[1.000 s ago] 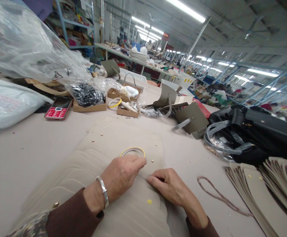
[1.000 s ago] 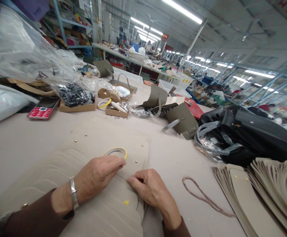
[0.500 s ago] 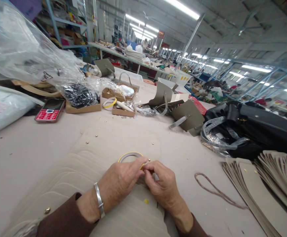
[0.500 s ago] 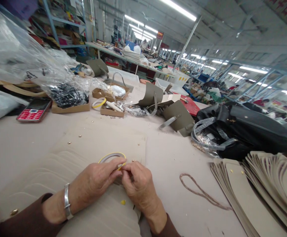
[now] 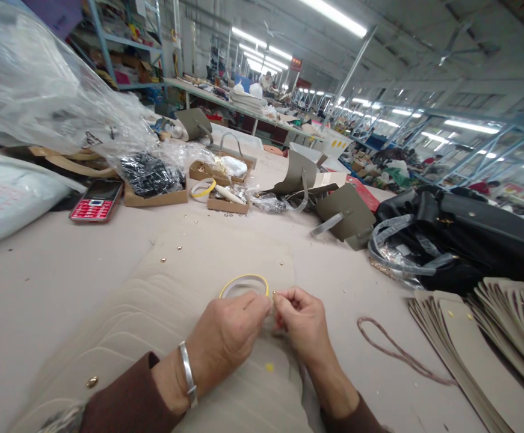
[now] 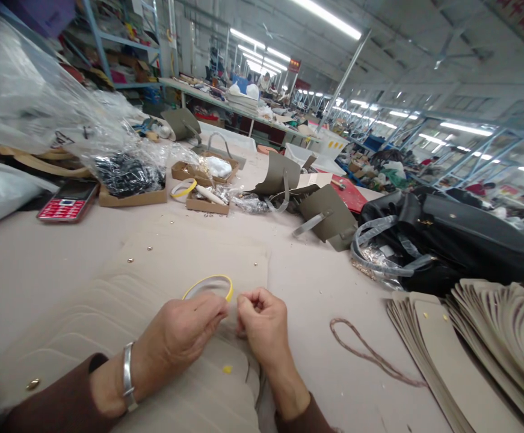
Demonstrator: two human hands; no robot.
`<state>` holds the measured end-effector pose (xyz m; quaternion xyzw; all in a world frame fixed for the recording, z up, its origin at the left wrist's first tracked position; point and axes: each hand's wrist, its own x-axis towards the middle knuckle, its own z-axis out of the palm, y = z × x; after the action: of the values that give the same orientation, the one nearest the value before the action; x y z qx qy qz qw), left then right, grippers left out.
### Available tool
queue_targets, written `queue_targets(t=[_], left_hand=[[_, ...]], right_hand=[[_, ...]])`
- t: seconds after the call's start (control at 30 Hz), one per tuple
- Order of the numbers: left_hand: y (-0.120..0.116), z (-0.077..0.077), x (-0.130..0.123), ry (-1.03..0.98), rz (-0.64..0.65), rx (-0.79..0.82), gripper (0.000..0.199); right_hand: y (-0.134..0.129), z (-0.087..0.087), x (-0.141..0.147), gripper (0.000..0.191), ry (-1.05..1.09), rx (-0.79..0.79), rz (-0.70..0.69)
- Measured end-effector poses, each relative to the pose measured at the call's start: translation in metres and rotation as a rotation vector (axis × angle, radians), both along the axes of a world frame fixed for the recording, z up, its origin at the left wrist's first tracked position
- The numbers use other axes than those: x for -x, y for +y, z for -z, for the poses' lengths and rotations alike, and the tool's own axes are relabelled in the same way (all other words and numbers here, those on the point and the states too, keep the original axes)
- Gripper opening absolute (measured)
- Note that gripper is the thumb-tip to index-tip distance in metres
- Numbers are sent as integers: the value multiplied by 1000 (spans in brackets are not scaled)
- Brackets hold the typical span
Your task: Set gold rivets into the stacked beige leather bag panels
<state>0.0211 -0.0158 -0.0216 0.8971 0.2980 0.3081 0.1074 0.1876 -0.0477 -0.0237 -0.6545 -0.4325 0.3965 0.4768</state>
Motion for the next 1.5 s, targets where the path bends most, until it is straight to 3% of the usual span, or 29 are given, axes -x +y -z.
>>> queue_targets(t=[0.1, 0.2, 0.3, 0.67, 0.97, 1.07, 1.27, 1.4, 1.5], left_hand=[[1, -1, 0, 146, -47, 17, 15], [5, -4, 1, 386, -100, 92, 13], [7, -7, -1, 486, -102, 129, 15], [6, -5, -1, 489, -84, 139, 15], [4, -6, 1, 484, -82, 139, 20], [5, -6, 1, 474, -85, 132, 21], [5, -4, 2, 465, -101, 120, 17], [4, -2, 3, 448, -107, 101, 19], [3, -2, 3, 431, -102, 84, 20]], right_hand=[[9, 6, -16, 30, 66, 94, 1], [14, 11, -25, 34, 20, 113, -59], [15, 12, -24, 33, -34, 118, -77], [15, 12, -21, 27, -443, 55, -96], [23, -2, -12, 19, -776, 25, -167], [24, -2, -16, 15, -737, 62, -150], [9, 7, -30, 25, -357, 46, -94], [7, 10, -23, 20, -623, -85, -147], [12, 10, -14, 20, -771, -85, -111]])
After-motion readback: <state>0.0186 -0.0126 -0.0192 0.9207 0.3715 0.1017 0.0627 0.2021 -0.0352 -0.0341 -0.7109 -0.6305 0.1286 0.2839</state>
